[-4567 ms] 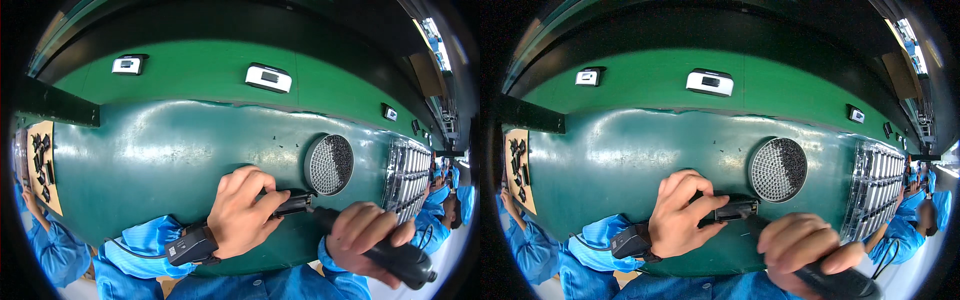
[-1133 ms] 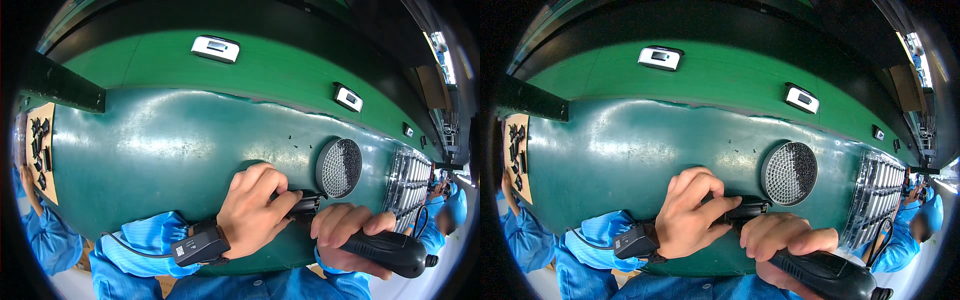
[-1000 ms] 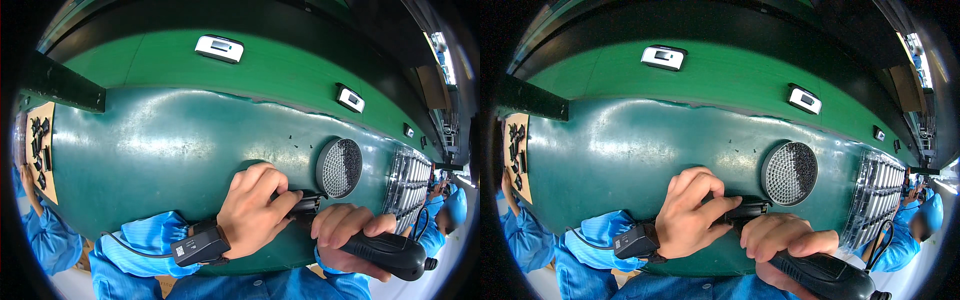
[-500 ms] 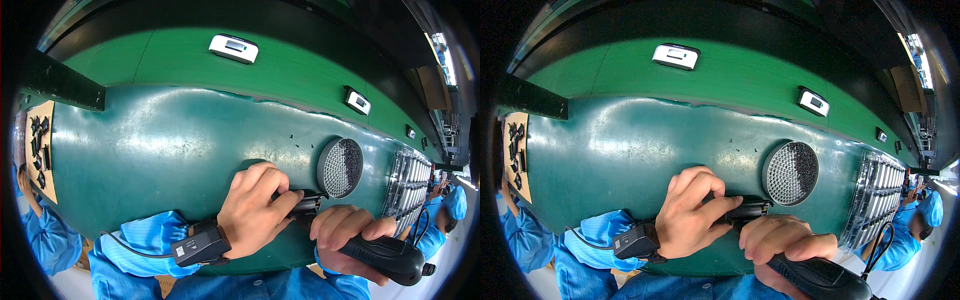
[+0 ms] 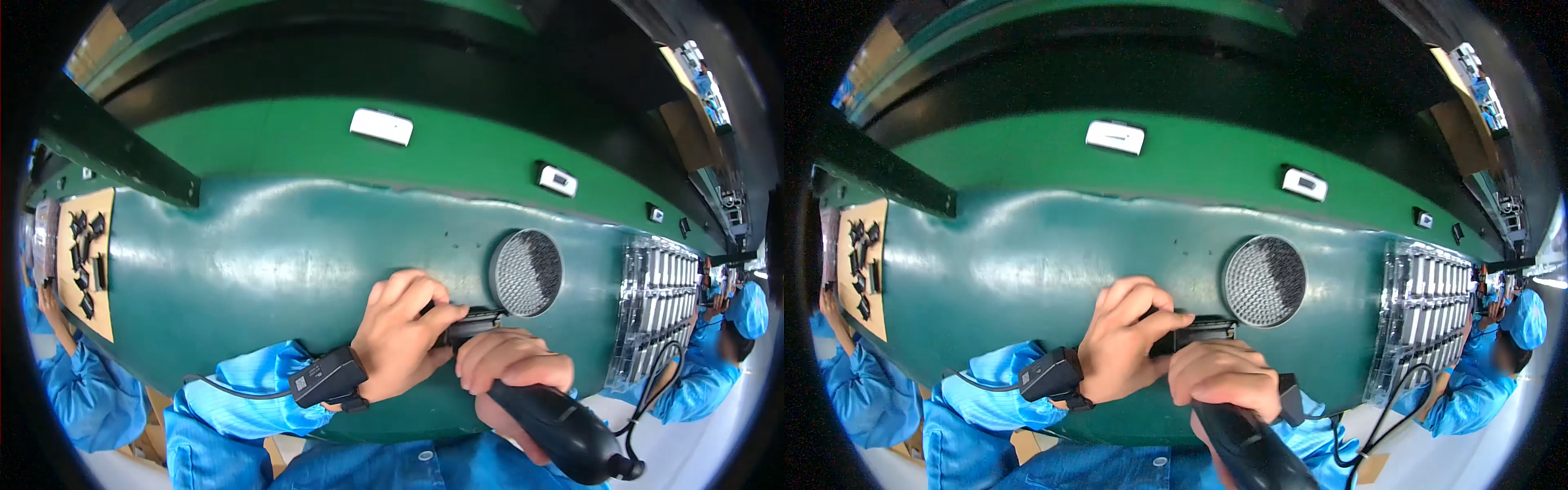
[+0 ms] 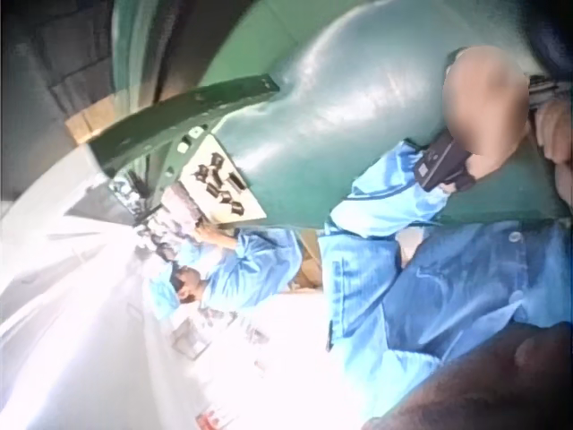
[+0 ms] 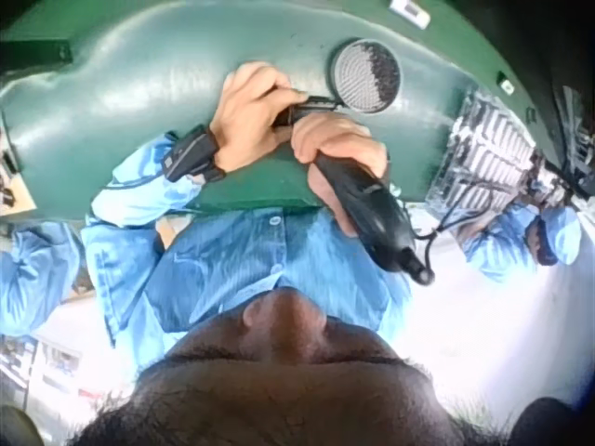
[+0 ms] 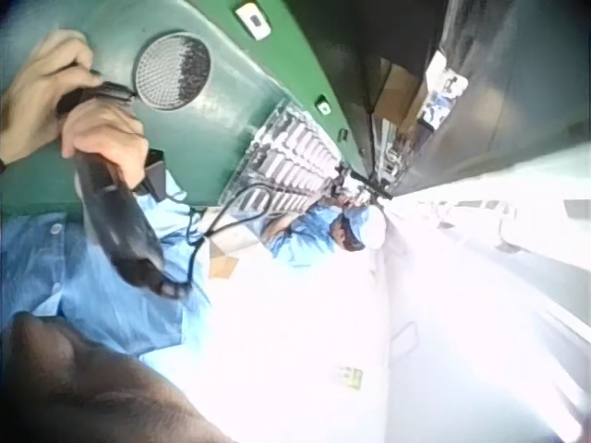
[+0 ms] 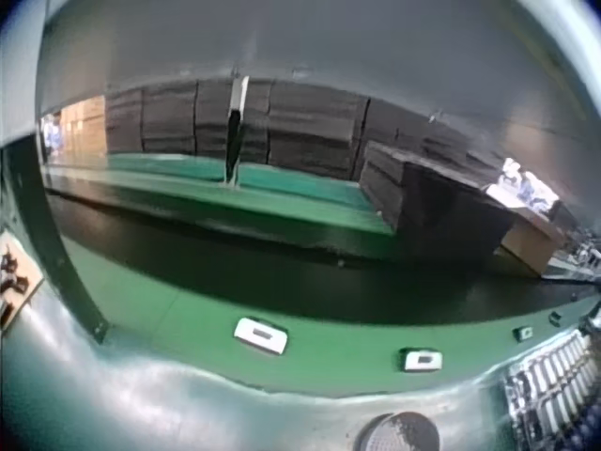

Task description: Assembling plastic components using an electric screwdriver on a production line.

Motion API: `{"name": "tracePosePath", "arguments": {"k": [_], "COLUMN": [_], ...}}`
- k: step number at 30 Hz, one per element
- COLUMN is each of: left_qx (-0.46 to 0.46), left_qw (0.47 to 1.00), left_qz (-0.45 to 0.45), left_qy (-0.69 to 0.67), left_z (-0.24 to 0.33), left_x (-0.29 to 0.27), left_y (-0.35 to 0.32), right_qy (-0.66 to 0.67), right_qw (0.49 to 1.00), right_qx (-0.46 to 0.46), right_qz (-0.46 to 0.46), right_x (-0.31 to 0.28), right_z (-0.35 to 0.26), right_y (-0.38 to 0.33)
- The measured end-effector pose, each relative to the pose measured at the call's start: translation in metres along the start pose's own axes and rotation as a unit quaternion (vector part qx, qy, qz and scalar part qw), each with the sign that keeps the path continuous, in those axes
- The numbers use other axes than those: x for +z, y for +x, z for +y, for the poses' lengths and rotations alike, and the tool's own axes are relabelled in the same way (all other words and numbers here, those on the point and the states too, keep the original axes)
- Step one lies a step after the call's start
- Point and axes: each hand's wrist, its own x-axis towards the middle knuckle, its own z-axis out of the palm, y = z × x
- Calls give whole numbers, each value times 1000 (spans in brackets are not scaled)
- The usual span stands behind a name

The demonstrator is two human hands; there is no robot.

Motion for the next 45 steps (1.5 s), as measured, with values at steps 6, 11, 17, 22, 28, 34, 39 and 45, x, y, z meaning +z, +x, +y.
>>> {"name": "tracePosePath", "arguments": {"k": [6,11,17,22,28,34,39,45], "left_qx": [51,75,-18,-164,24,111,116,74], "left_qw": [995,980,964,940,934,978,970,987], "left_qz": [-3,27,161,180,166,-130,-157,-59], "left_qy": [85,181,210,239,315,121,146,128], "left_z": [66,104,85,23,72,160,184,170], "left_x": [-20,-57,-95,-132,-74,51,79,63], "left_y": [3,34,84,102,123,135,109,126], "right_qy": [65,-16,14,7,12,-10,60,69], "right_qw": [993,975,935,943,948,949,936,955], "right_qx": [-30,-78,29,35,-18,-63,-85,-52], "right_qz": [99,209,354,330,318,309,335,284], "right_x": [-37,-113,-148,-169,-183,-186,-190,-193], "right_z": [-100,-140,-165,-168,-177,-178,-198,-200], "right_y": [37,60,72,71,71,61,60,48]}}
